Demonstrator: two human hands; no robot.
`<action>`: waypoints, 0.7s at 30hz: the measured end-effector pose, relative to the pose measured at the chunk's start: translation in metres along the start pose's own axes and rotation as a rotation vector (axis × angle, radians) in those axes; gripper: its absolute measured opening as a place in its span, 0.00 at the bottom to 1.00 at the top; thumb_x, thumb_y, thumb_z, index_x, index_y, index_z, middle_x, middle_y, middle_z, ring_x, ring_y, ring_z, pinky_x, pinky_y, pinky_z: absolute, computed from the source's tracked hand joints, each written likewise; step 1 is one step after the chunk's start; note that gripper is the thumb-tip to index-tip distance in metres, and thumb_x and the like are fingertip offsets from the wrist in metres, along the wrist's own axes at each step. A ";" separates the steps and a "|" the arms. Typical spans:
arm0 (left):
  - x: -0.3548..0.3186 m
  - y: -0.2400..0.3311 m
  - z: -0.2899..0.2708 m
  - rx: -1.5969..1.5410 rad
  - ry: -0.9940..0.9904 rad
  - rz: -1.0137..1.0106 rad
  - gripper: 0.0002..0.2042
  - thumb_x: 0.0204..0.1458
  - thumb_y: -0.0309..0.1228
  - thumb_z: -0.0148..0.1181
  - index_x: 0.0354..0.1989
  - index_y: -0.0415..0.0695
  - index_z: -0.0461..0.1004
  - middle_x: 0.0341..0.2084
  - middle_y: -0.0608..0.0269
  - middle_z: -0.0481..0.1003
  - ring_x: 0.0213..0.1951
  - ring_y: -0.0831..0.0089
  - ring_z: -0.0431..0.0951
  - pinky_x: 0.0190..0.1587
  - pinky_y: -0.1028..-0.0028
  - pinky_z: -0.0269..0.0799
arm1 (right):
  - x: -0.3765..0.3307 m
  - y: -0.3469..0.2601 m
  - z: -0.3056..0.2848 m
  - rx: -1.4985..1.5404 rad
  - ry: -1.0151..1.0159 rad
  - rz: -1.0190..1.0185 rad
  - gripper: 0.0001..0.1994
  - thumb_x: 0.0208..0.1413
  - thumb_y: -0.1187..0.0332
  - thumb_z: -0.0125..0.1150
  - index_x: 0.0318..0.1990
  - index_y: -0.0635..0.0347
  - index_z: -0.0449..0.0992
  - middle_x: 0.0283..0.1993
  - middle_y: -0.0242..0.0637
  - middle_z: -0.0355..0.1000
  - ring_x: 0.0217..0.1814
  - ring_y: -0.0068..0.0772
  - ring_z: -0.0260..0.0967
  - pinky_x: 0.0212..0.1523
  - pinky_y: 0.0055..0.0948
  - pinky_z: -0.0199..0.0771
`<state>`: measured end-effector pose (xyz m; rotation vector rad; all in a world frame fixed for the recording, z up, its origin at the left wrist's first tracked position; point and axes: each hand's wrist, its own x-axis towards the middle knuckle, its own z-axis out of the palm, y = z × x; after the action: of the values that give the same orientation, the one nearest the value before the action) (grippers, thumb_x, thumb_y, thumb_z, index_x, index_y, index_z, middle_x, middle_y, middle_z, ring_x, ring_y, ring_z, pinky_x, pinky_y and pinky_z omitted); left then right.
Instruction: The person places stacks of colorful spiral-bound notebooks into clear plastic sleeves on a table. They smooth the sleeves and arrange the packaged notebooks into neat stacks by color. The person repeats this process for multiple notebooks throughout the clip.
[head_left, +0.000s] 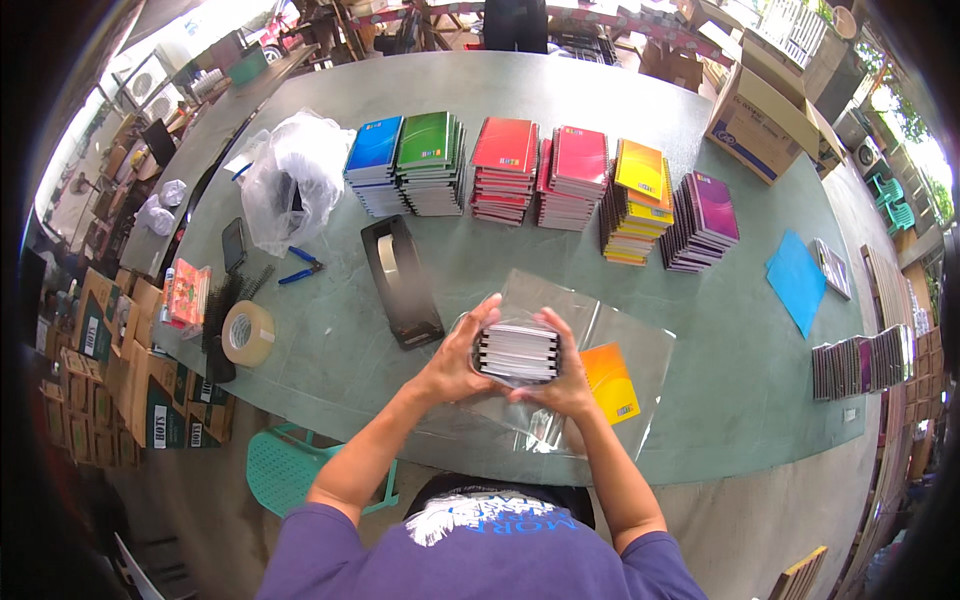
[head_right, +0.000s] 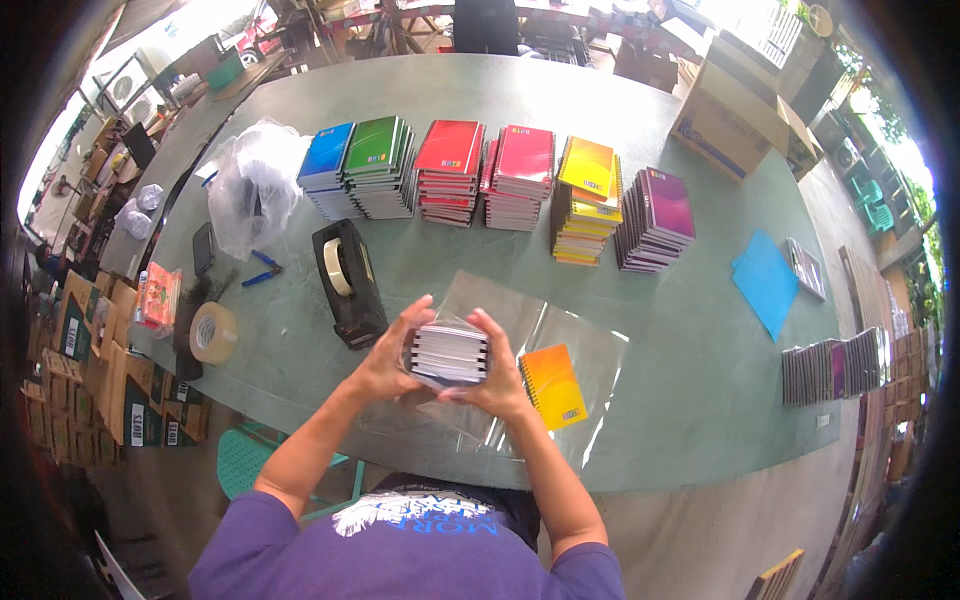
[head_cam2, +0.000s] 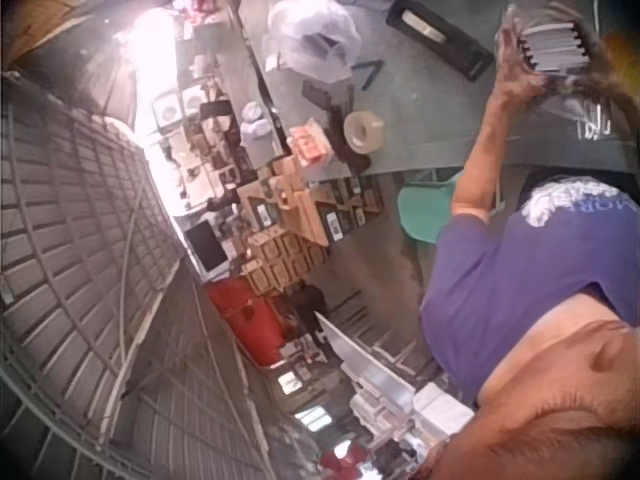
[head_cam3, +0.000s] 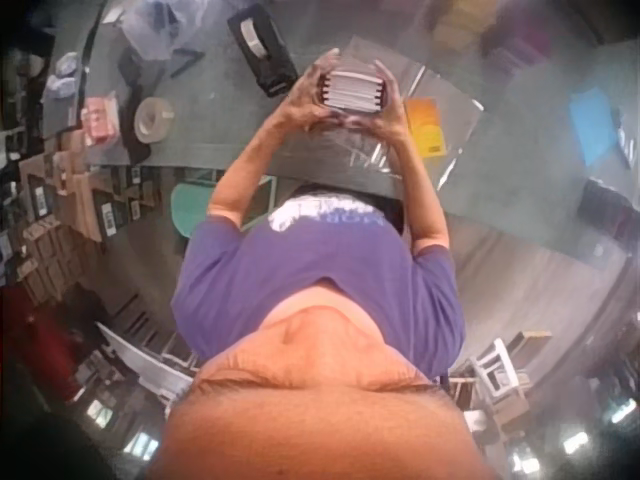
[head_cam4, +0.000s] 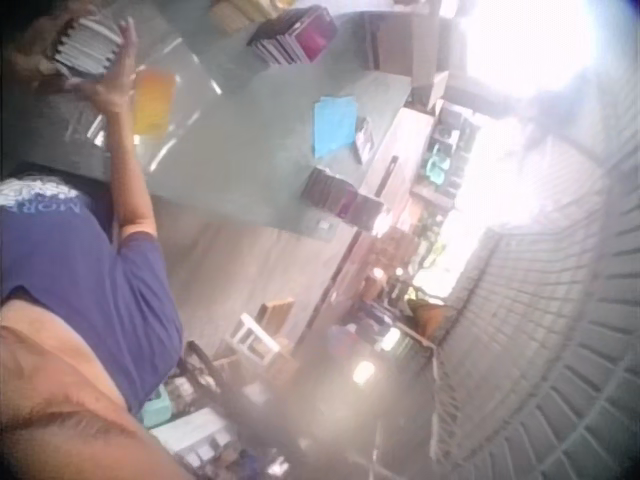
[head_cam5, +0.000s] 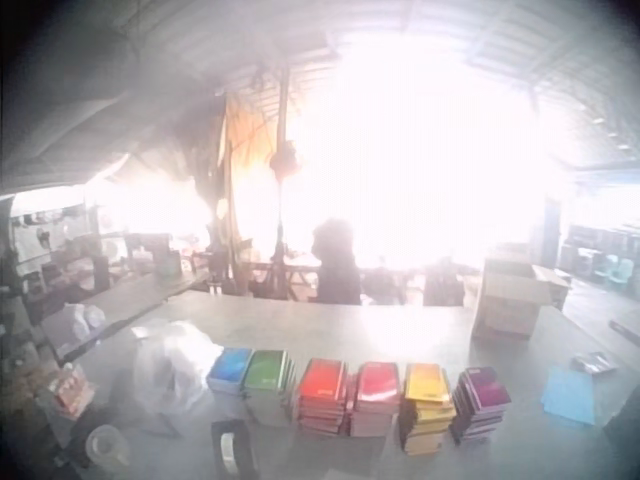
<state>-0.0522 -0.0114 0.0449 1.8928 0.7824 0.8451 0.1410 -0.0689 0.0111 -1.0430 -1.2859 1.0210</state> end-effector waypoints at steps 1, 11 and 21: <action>0.000 0.011 -0.008 0.091 0.020 0.087 0.53 0.24 0.38 0.78 0.64 0.47 0.51 0.54 0.51 0.64 0.59 0.55 0.60 0.60 0.58 0.57 | -0.005 -0.003 -0.004 -0.125 0.047 -0.045 0.54 0.20 0.62 0.82 0.61 0.59 0.56 0.55 0.42 0.63 0.60 0.38 0.60 0.61 0.34 0.60; -0.011 0.087 -0.040 0.841 -0.410 0.687 0.09 0.44 0.32 0.57 0.36 0.50 0.75 0.45 0.66 0.71 0.54 0.66 0.63 0.60 0.57 0.53 | -0.026 -0.038 -0.011 -0.934 0.019 -0.452 0.24 0.34 0.72 0.68 0.46 0.52 0.76 0.49 0.33 0.69 0.56 0.40 0.63 0.57 0.38 0.63; 0.078 0.066 -0.024 0.934 -0.542 0.765 0.03 0.40 0.35 0.60 0.23 0.52 0.77 0.50 0.67 0.65 0.61 0.64 0.54 0.64 0.53 0.44 | -0.019 -0.042 -0.012 -0.961 -0.278 -0.358 0.30 0.39 0.79 0.53 0.57 0.58 0.68 0.61 0.38 0.63 0.68 0.36 0.54 0.67 0.43 0.49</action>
<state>-0.0150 0.0350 0.1317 3.1678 0.0422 0.3135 0.1529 -0.0975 0.0479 -1.3092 -2.1945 0.2309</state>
